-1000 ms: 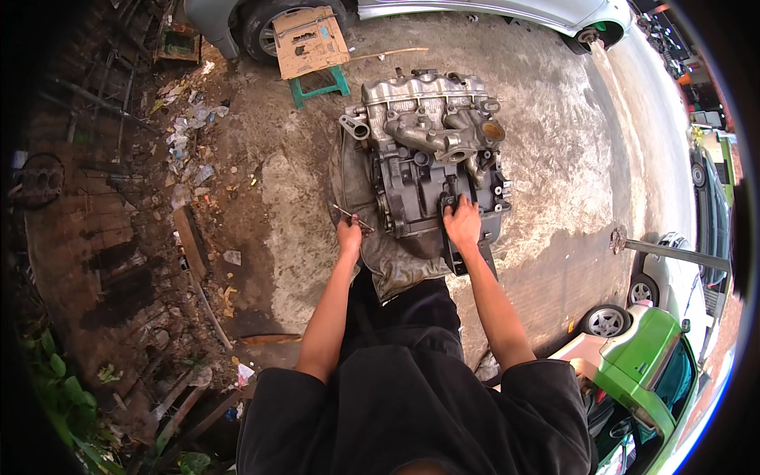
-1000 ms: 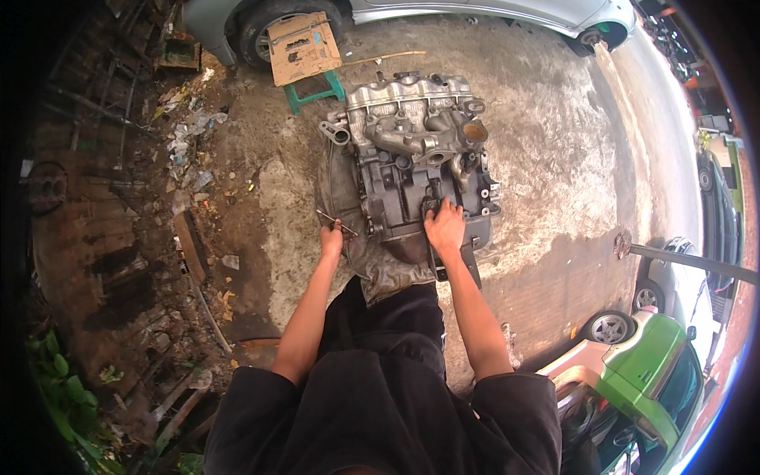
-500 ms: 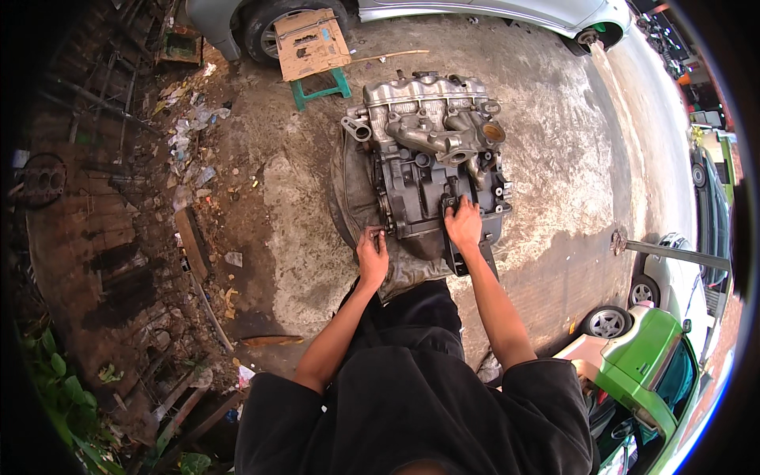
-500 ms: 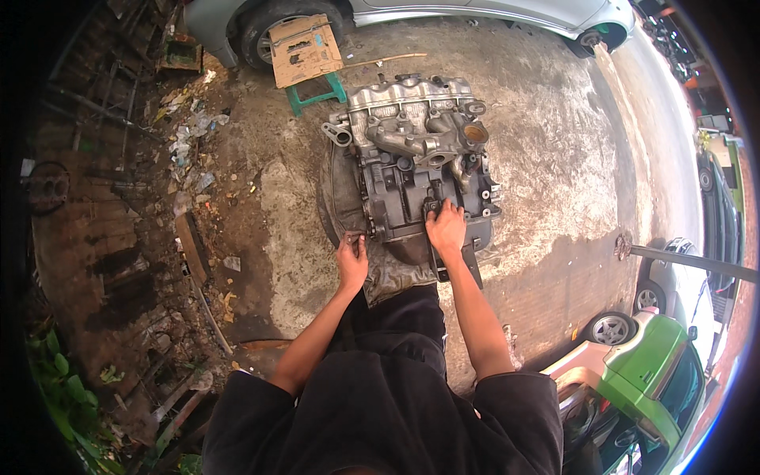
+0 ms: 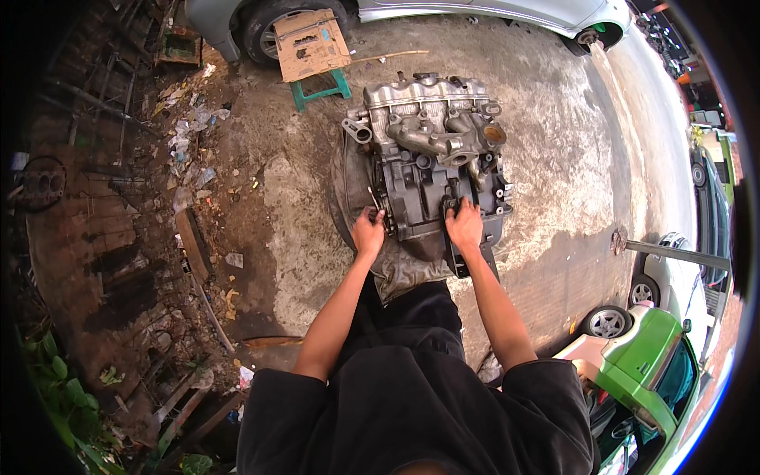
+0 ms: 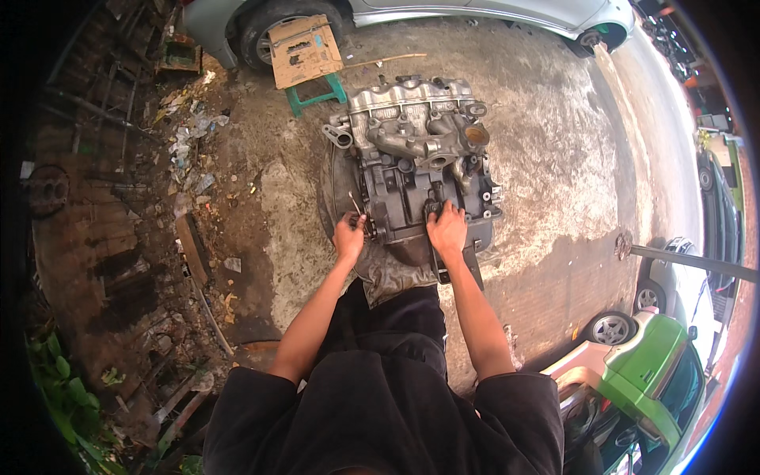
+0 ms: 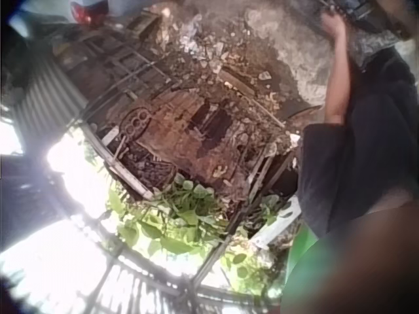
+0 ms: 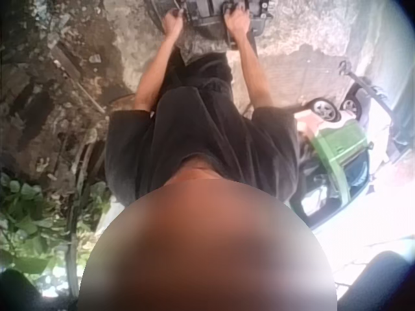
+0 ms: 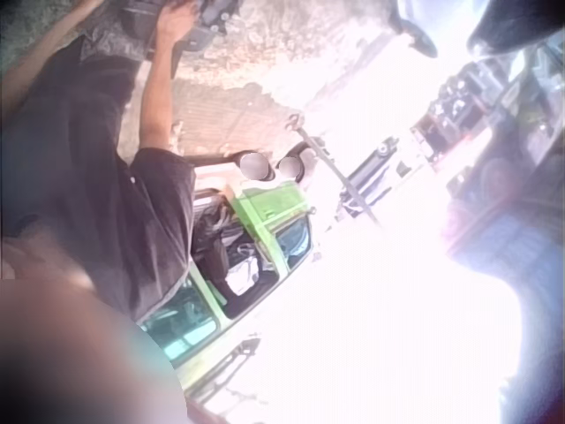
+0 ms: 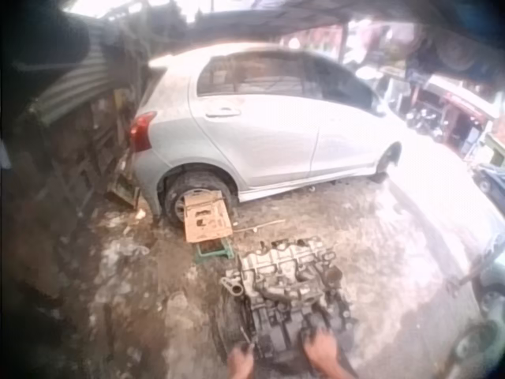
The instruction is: The person uses a wrench to loosen and remove bolts from a car engine block resting on a tire. They repeatedly place the removed bolts onto a cardboard box nearby and continue working on different sections of the engine.
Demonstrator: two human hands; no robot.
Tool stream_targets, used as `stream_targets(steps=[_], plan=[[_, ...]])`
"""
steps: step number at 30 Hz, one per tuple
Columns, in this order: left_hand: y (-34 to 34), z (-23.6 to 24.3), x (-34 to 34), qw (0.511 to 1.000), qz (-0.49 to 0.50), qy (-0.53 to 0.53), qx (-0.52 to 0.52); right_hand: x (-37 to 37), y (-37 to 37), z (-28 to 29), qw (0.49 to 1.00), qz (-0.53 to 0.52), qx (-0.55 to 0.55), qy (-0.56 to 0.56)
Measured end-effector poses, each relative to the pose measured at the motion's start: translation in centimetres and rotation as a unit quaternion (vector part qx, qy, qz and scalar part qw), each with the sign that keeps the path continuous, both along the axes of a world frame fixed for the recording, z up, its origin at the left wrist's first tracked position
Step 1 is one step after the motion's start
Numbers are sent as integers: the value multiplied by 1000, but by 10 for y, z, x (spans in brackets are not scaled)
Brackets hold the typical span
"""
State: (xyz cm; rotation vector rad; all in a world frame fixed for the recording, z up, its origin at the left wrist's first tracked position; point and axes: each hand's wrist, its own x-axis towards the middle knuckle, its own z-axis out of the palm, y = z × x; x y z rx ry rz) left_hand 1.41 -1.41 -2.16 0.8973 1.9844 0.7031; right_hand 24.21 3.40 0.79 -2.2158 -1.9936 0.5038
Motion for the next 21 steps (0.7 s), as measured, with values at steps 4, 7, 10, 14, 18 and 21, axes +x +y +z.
stream_targets(steps=[4,7,10,14,18,21], plan=[[18,-37,-17,938,140,-251,-194,0,-1,-4,1000,-3,-3,-13],[12,-57,-27,848,241,-431,-191,2,0,0,999,-1,-31,-9],[-9,-62,-35,807,315,-464,-186,-1,-2,3,1000,2,3,-15],[-25,-58,-32,857,392,-334,-28,0,1,6,1000,-1,-28,-3],[-42,-51,-19,928,279,-187,160,-1,-1,3,1000,2,-6,-16],[-51,-39,-8,958,178,-112,193,-2,0,1,1000,-2,-4,-14]])
